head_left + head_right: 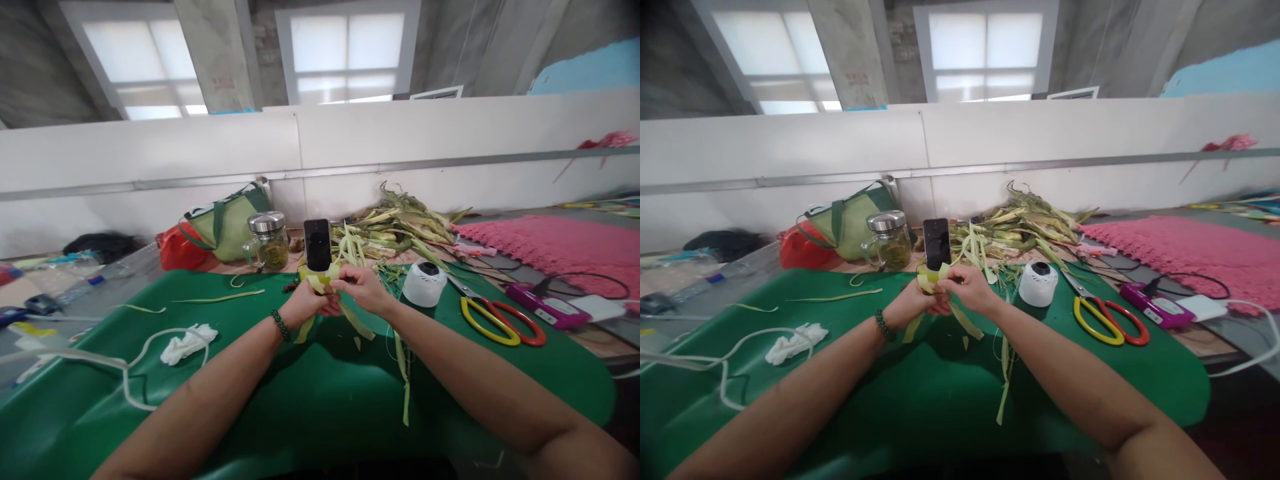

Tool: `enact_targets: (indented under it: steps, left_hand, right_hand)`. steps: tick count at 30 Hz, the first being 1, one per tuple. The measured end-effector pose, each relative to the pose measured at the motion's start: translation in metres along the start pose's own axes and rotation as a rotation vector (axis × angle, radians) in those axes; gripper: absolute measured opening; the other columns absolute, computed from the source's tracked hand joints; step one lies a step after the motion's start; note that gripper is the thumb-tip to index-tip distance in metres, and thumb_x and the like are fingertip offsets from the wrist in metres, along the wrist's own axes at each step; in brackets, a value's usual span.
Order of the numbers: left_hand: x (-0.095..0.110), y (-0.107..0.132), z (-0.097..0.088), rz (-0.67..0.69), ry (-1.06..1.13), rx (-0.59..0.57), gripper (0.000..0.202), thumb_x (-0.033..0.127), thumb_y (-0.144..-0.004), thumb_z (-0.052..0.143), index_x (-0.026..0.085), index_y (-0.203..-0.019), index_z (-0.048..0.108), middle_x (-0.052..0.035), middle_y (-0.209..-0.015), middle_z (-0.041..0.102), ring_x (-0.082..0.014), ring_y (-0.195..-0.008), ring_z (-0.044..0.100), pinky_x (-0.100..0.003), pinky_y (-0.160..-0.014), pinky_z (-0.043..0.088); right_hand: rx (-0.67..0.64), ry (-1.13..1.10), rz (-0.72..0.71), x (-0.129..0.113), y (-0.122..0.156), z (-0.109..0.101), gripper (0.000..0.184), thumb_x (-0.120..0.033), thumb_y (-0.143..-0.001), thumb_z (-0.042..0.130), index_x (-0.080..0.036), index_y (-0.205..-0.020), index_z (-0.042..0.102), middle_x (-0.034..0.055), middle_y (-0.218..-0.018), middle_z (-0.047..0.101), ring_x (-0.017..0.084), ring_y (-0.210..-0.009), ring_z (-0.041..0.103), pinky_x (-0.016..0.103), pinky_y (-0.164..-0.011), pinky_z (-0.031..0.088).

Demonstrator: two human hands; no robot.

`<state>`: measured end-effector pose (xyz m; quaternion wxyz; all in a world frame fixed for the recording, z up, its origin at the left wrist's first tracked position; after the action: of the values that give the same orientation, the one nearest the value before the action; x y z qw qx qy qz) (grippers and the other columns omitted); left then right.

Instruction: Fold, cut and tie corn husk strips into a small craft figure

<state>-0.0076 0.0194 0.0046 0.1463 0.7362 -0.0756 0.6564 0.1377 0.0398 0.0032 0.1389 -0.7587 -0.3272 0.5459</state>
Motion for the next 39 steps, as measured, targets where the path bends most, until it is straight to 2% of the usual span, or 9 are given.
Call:
enact_targets:
  steps: [5, 8, 12, 14, 18, 23, 25, 30, 39]
  left_hand:
    - [-0.003, -0.002, 0.001, 0.003, -0.004, 0.028, 0.019, 0.017, -0.060, 0.077, 0.011, -0.057, 0.059, -0.0023, -0.055, 0.064, -0.0141, -0.050, 0.064, -0.019, -0.045, 0.046]
    - [-0.004, -0.004, -0.003, -0.003, -0.001, 0.048, 0.018, 0.019, -0.063, 0.076, 0.010, -0.061, 0.060, -0.0037, -0.056, 0.066, -0.0141, -0.051, 0.065, -0.019, -0.045, 0.046]
    - [-0.003, -0.006, -0.012, 0.011, 0.060, 0.051, 0.025, 0.030, -0.067, 0.075, 0.009, -0.069, 0.063, -0.0057, -0.058, 0.068, -0.0139, -0.054, 0.066, -0.017, -0.048, 0.048]
    - [-0.001, -0.007, -0.015, -0.006, 0.109, 0.054, 0.032, 0.040, -0.075, 0.067, 0.008, -0.071, 0.063, -0.0069, -0.057, 0.068, -0.0138, -0.054, 0.067, -0.017, -0.048, 0.048]
    - [0.000, -0.008, -0.016, -0.063, 0.179, 0.048, 0.042, 0.047, -0.085, 0.052, 0.009, -0.072, 0.062, -0.0089, -0.057, 0.068, -0.0143, -0.054, 0.067, -0.018, -0.046, 0.049]
    - [-0.003, -0.009, -0.016, 0.026, 0.052, 0.006, 0.033, 0.038, -0.063, 0.078, 0.012, -0.070, 0.060, -0.0054, -0.062, 0.070, -0.0155, -0.060, 0.068, -0.020, -0.052, 0.051]
    - [-0.006, -0.010, -0.017, 0.053, 0.018, 0.016, 0.035, 0.036, -0.056, 0.081, 0.013, -0.070, 0.058, -0.0033, -0.059, 0.069, -0.0156, -0.058, 0.068, -0.020, -0.051, 0.051]
    - [-0.007, -0.013, -0.020, 0.082, 0.000, 0.066, 0.033, 0.034, -0.058, 0.081, 0.013, -0.065, 0.057, -0.0022, -0.056, 0.068, -0.0145, -0.052, 0.067, -0.020, -0.046, 0.050]
    - [-0.004, -0.011, -0.025, 0.126, -0.140, 0.034, 0.032, 0.038, -0.065, 0.075, 0.009, -0.064, 0.063, -0.0103, -0.065, 0.070, -0.0184, -0.062, 0.069, -0.027, -0.056, 0.055]
  right_hand:
    - [-0.018, -0.012, 0.034, 0.002, -0.002, -0.001, 0.022, -0.033, -0.073, 0.057, -0.016, -0.059, 0.055, -0.0010, -0.060, 0.052, 0.011, -0.058, 0.045, 0.024, -0.057, 0.037]
    - [-0.030, -0.063, 0.148, 0.008, -0.005, -0.002, 0.026, -0.041, -0.074, 0.056, -0.016, -0.065, 0.055, -0.0013, -0.060, 0.052, 0.011, -0.057, 0.047, 0.024, -0.055, 0.038]
    - [-0.241, -0.088, 0.384, 0.016, -0.004, -0.003, 0.037, -0.051, -0.074, 0.056, -0.016, -0.064, 0.053, -0.0011, -0.055, 0.054, 0.010, -0.051, 0.048, 0.023, -0.050, 0.039]
    - [-0.341, -0.060, 0.397, 0.017, -0.003, -0.005, 0.039, -0.050, -0.071, 0.059, -0.015, -0.057, 0.052, -0.0024, -0.049, 0.051, 0.008, -0.046, 0.043, 0.021, -0.046, 0.034]
    - [-0.354, -0.077, 0.386, 0.013, -0.003, -0.009, 0.028, -0.041, -0.069, 0.063, -0.015, -0.060, 0.057, -0.0023, -0.052, 0.055, 0.007, -0.046, 0.045, 0.020, -0.045, 0.034]
    - [-0.374, -0.073, 0.464, 0.007, -0.001, -0.008, 0.019, -0.031, -0.072, 0.058, -0.016, -0.061, 0.053, -0.0023, -0.053, 0.057, 0.008, -0.043, 0.047, 0.020, -0.045, 0.038]
    - [-0.366, -0.001, 0.442, 0.008, -0.001, -0.006, 0.018, -0.029, -0.073, 0.056, -0.016, -0.061, 0.053, -0.0037, -0.049, 0.053, 0.007, -0.041, 0.043, 0.020, -0.042, 0.034]
    - [-0.272, 0.236, 0.268, 0.008, 0.000, -0.003, 0.019, -0.025, -0.075, 0.056, -0.016, -0.058, 0.051, -0.0069, -0.043, 0.041, 0.006, -0.041, 0.033, 0.020, -0.042, 0.023]
    - [-0.264, 0.475, 0.140, -0.006, 0.001, -0.007, 0.011, -0.017, -0.078, 0.057, -0.015, -0.068, 0.062, -0.0039, -0.051, 0.051, 0.009, -0.049, 0.043, 0.021, -0.051, 0.029]
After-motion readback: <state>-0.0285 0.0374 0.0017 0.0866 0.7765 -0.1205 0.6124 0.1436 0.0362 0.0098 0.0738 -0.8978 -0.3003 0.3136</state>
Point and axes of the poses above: each hand's wrist, its own y-axis away from the middle knuckle, its own z-axis out of the palm, x = y × z, the point moved 1 cm from there along -y, towards the middle knuckle
